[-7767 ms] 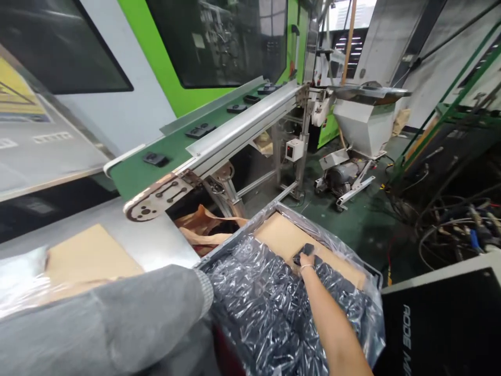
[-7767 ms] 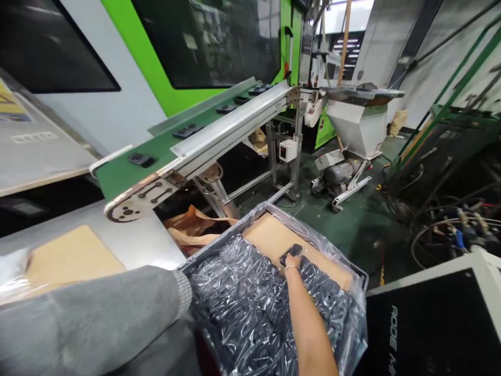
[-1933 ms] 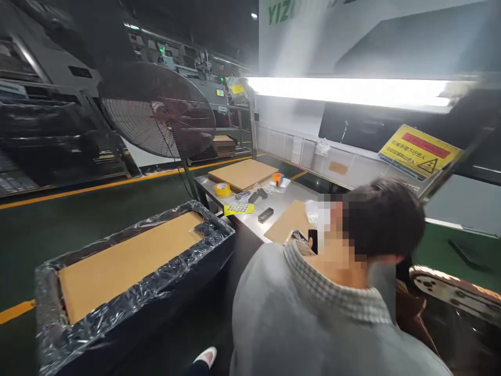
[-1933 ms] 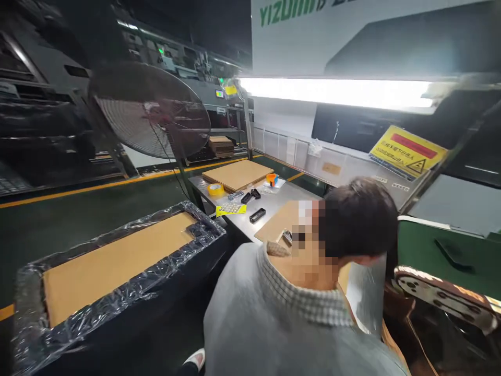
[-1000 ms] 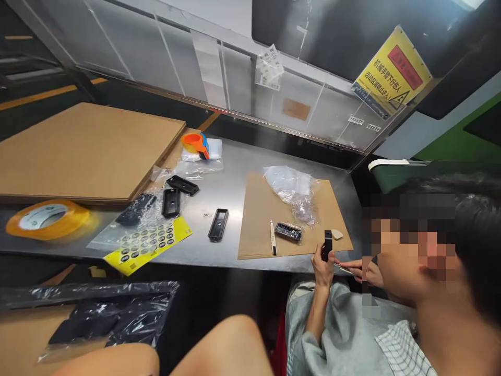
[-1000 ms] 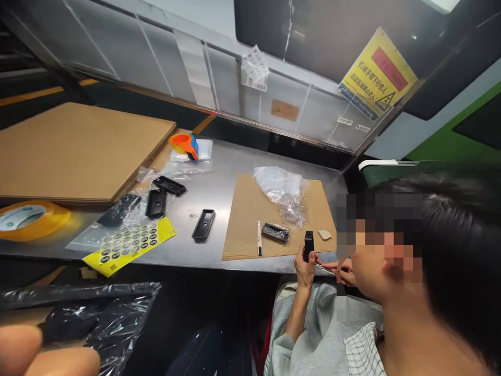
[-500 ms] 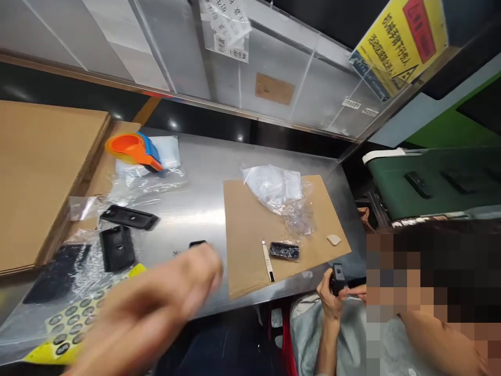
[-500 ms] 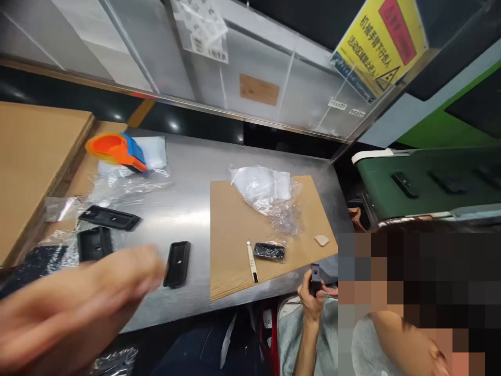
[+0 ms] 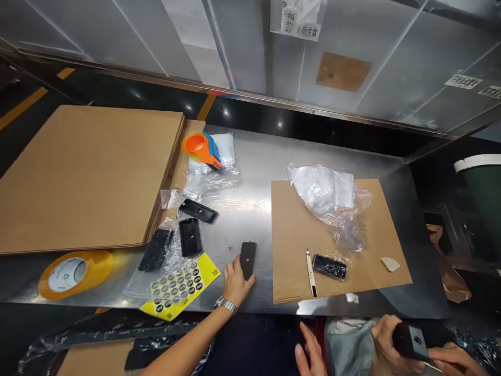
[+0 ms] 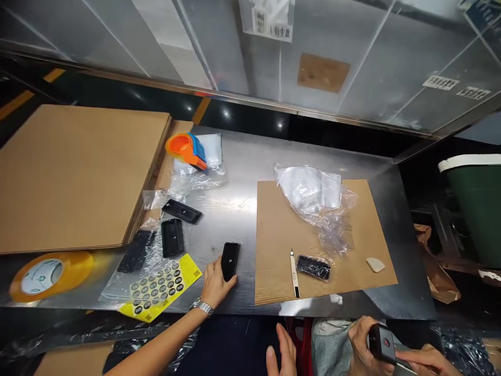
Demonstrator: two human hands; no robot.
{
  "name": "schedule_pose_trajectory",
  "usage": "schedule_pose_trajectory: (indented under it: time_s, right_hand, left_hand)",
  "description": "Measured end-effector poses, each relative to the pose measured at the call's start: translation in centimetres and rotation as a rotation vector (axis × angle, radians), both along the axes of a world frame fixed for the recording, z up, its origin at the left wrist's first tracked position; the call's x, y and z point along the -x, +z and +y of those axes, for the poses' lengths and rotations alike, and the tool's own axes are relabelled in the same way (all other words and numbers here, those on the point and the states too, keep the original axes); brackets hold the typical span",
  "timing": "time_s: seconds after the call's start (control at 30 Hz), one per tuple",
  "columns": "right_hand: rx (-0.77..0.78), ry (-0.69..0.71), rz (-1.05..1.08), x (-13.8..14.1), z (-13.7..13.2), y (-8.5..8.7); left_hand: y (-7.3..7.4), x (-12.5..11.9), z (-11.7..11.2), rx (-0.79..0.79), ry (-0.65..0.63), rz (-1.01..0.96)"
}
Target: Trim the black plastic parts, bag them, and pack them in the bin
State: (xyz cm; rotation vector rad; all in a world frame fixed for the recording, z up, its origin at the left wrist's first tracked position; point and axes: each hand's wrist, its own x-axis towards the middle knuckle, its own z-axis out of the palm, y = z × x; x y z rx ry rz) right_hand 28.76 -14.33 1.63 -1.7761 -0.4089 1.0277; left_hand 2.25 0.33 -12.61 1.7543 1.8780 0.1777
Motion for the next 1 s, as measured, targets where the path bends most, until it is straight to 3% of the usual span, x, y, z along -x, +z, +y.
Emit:
schedule_pose_trajectory:
  time_s: [0.07,0.17,0.33,0.47,0.77,0.9,1.0]
  right_hand:
    - [0.051,0.038,0.049,6.0,2.0,-1.7]
    - [0.093,0.071,0.164,10.4,5.0,-3.6]
    - [-0.084,-0.104,0.475,11.0,8.6,-3.6]
    - [-0.175,-0.260,0.528,10.5,10.0,-2.3]
    - [-0.114,-0.449,0.537,9.9,10.2,-1.4]
    - [-0.146,-0.420,0.555,9.8,10.5,-1.3]
    - [-0.147,-0.414,0.564,9.7,10.4,-1.1]
  left_hand:
    - [0.9,-0.4,0.3,-0.018,-0.027,-0.067]
    - [3.6,-1.6,0.5,-0.039,-0.110,-0.218]
    - [10.0,-4.6,-0.3,-0.063,-0.288,-0.529]
    - [13.0,-6.1,-0.6,-0.032,-0.329,-0.678]
    - [14.3,-6.4,-0.5,0.083,-0.334,-0.823]
    - [14.2,-6.2,-0.8,0.222,-0.163,-1.092]
    - [14.1,-6.3,-0.5,0.313,0.000,-1.159]
